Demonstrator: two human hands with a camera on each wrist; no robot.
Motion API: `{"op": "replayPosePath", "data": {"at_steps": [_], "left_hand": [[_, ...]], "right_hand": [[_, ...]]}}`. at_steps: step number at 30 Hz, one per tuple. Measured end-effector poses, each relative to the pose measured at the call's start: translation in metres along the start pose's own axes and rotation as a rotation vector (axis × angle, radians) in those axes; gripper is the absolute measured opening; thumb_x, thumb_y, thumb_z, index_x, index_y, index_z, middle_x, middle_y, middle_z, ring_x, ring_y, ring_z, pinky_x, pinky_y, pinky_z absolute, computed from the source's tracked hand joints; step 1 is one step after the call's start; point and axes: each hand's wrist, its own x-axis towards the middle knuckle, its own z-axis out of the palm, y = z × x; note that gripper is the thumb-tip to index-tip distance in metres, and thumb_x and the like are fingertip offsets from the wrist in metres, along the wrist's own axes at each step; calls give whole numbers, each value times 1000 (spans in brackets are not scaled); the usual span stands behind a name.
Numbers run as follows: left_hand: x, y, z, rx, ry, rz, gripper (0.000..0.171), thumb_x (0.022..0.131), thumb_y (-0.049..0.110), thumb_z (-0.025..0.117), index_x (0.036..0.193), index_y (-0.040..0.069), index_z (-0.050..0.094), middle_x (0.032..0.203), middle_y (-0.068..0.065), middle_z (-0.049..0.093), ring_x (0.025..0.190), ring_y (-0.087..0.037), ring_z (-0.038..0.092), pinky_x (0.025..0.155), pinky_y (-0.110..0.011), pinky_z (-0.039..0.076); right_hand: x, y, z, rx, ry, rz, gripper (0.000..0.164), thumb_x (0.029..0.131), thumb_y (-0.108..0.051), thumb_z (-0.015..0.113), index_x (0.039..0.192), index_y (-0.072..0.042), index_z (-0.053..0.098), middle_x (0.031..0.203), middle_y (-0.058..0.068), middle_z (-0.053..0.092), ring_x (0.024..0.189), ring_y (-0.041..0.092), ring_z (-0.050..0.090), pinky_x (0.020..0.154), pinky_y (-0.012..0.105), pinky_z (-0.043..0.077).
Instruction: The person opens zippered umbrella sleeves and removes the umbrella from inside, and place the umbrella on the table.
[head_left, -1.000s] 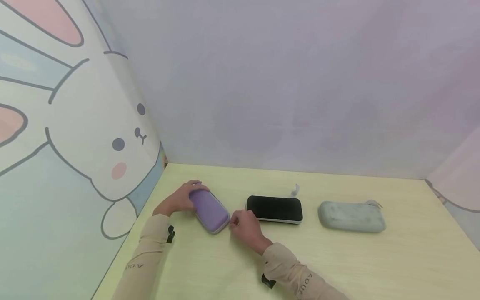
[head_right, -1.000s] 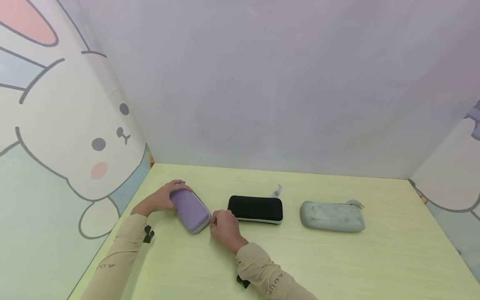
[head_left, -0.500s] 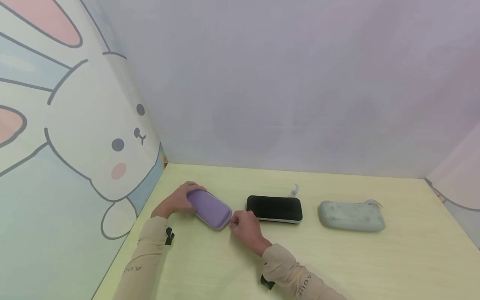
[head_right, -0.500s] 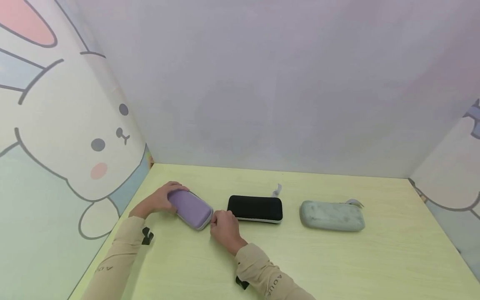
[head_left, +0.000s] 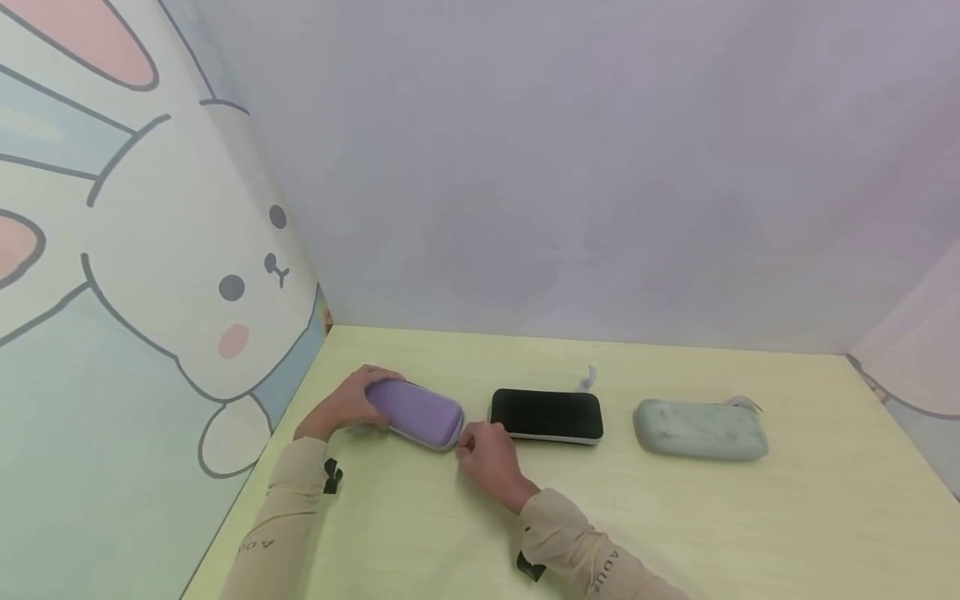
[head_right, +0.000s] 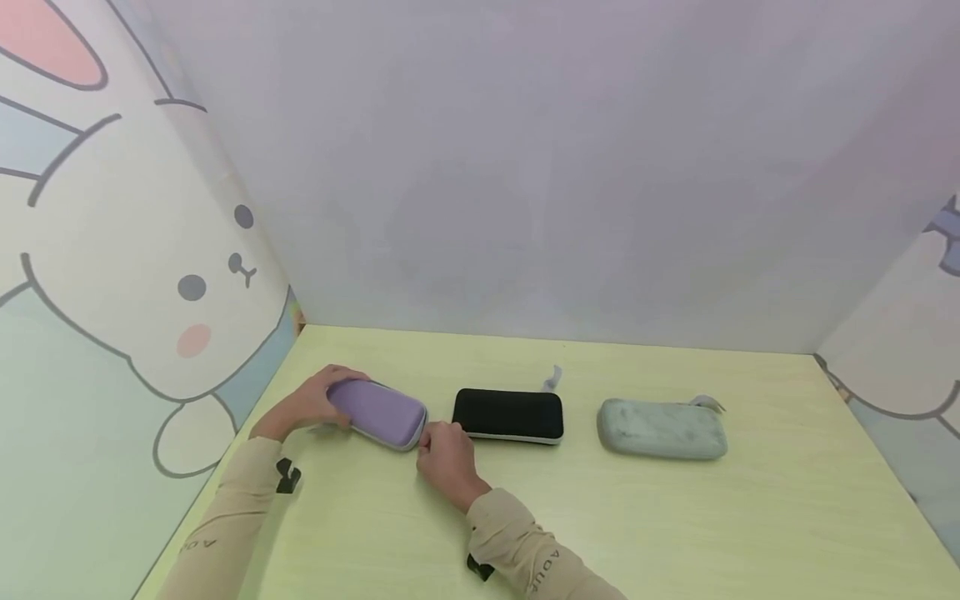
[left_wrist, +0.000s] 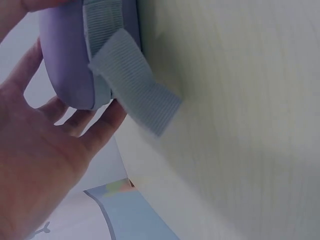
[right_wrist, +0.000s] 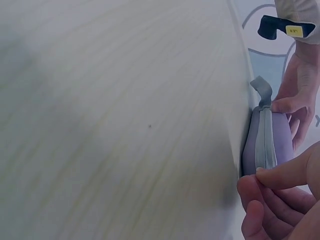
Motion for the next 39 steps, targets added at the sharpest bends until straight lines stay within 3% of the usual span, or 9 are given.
{"op": "replayPosePath", "data": {"at_steps": [30,39], "left_hand": [[-8,-4,2,35,51,-20,74,55,27,90,123,18,62,129,-13,54,118,-34,46,96,-53,37],[-8,-1,4,38,73,-70,71,52,29,90,118,22,65,123,-9,57,114,-30,50,94,-50,40]], "right_hand": [[-1,-4,8,26,42,56,11,74,3,67,71,-7,69,69,-1,65,64,9,58,58,24,47],[0,-8,11,41,70,73,13,73,4,66,67,-8,68,67,-1,65,62,8,58,57,24,47]]}}
